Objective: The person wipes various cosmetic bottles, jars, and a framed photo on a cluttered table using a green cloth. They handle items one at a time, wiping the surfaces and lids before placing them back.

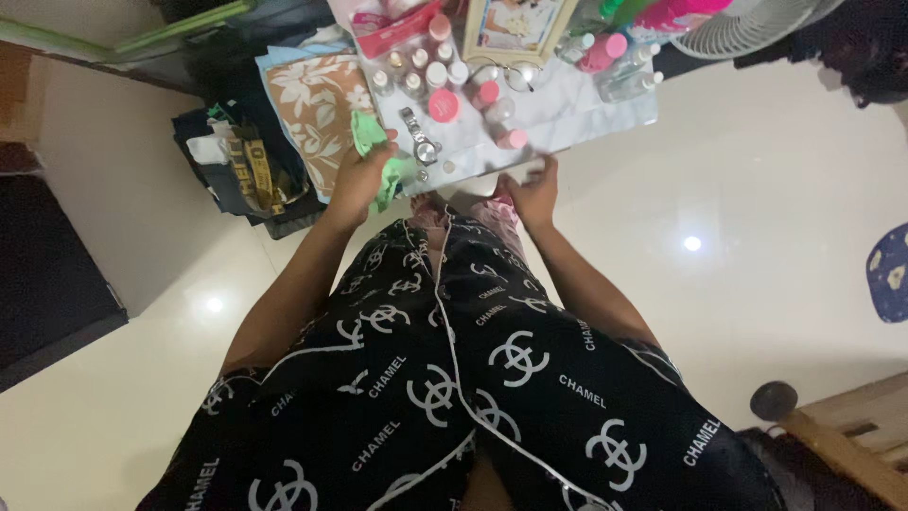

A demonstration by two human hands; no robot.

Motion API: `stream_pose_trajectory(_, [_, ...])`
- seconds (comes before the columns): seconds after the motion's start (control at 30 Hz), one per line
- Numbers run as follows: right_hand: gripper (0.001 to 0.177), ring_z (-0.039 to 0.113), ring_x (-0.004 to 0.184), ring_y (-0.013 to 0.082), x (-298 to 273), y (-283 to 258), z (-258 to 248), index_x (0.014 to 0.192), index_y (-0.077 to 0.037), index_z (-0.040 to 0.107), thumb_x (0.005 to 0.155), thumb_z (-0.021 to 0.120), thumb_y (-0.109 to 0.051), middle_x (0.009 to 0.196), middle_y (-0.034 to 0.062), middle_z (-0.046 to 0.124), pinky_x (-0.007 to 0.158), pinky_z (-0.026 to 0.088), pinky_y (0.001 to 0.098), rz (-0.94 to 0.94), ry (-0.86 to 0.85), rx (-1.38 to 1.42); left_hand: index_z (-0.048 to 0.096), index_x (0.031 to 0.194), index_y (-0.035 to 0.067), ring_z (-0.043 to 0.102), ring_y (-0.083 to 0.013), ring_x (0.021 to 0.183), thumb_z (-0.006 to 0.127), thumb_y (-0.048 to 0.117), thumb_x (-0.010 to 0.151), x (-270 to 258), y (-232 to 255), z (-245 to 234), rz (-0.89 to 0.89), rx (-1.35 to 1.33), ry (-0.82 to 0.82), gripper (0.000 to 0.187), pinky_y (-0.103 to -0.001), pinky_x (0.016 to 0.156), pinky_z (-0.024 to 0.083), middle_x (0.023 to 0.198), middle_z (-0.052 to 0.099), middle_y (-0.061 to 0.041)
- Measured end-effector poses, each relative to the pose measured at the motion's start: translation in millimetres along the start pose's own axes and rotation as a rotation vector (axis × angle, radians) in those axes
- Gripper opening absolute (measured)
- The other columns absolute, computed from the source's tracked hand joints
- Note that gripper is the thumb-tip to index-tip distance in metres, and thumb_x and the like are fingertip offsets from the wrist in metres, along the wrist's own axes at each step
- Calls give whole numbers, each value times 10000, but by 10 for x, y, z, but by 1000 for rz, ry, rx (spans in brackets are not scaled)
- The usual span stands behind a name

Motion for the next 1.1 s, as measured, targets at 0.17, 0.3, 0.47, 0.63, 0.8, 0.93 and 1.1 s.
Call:
stream_pose_trajectory(0.17, [666, 674, 804, 257, 238, -457, 113, 1296, -9, 581, 745, 891, -217, 1001, 157, 644, 704, 570, 373, -289, 36, 63, 688, 1266, 39, 639, -136, 1042, 658, 184, 954, -11, 52, 153, 3, -28, 3, 345, -291, 913, 502, 1135, 712, -44])
stream_pose_trajectory(0.3, [397, 715, 787, 201, 307, -171, 346, 1174, -58, 679, 853, 836, -232, 902, 89, 723, 740, 575, 355, -12, 57, 20, 691, 1262, 41, 639, -137, 1001, 656, 185, 950, -113, 73, 187, -20, -15, 2, 345, -292, 886, 509, 1113, 712, -50])
stream_pose_trajectory(0.47, [373, 698, 755, 202, 231, -293, 574, 1156, -71, 712, 828, 827, -206, 853, 97, 736, 724, 563, 348, -83, -18, -4, 682, 1262, 36, 655, -136, 1013, 656, 200, 961, -128, -30, 31, 8, -44, -2, 343, -286, 883, 516, 1116, 716, -44])
stream_pose_trajectory(0.63, [414, 709, 793, 184, 189, -437, 846, 1208, -59, 686, 824, 791, -171, 911, 94, 756, 754, 572, 341, -52, -99, 98, 691, 1260, 26, 643, -149, 988, 663, 197, 968, -132, -120, -109, -2, -60, 45, 339, -296, 863, 513, 1100, 706, -57])
stream_pose_trajectory(0.8, [364, 736, 821, 189, 285, -543, 1068, 1177, -57, 699, 835, 779, -153, 914, 108, 769, 787, 579, 346, -55, -103, 77, 708, 1231, 48, 671, -148, 946, 647, 202, 956, -233, -45, -128, -32, -40, 45, 320, -300, 836, 527, 1052, 736, -59])
stream_pose_trajectory(0.93, [357, 729, 804, 246, 304, -747, 1092, 1180, -54, 709, 832, 754, -125, 892, 138, 756, 774, 573, 365, -62, -87, 38, 703, 1243, 81, 664, -143, 920, 625, 219, 957, -301, -27, -250, -55, 76, 89, 326, -299, 819, 521, 1034, 735, -45])
stream_pose_trajectory(1.1, [353, 729, 816, 272, 283, -863, 1056, 1211, -58, 701, 868, 738, -132, 908, 147, 744, 773, 572, 373, -78, -50, 47, 702, 1246, 63, 641, -146, 932, 681, 227, 950, -294, -139, -327, -29, 34, 99, 339, -309, 811, 508, 1053, 721, -50])
Point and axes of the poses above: each hand's wrist, its own x-axis towards the middle knuckle, its own z-axis out of the palm, y = z × x, the point moved 9 cm from there along x, towards the middle knuckle
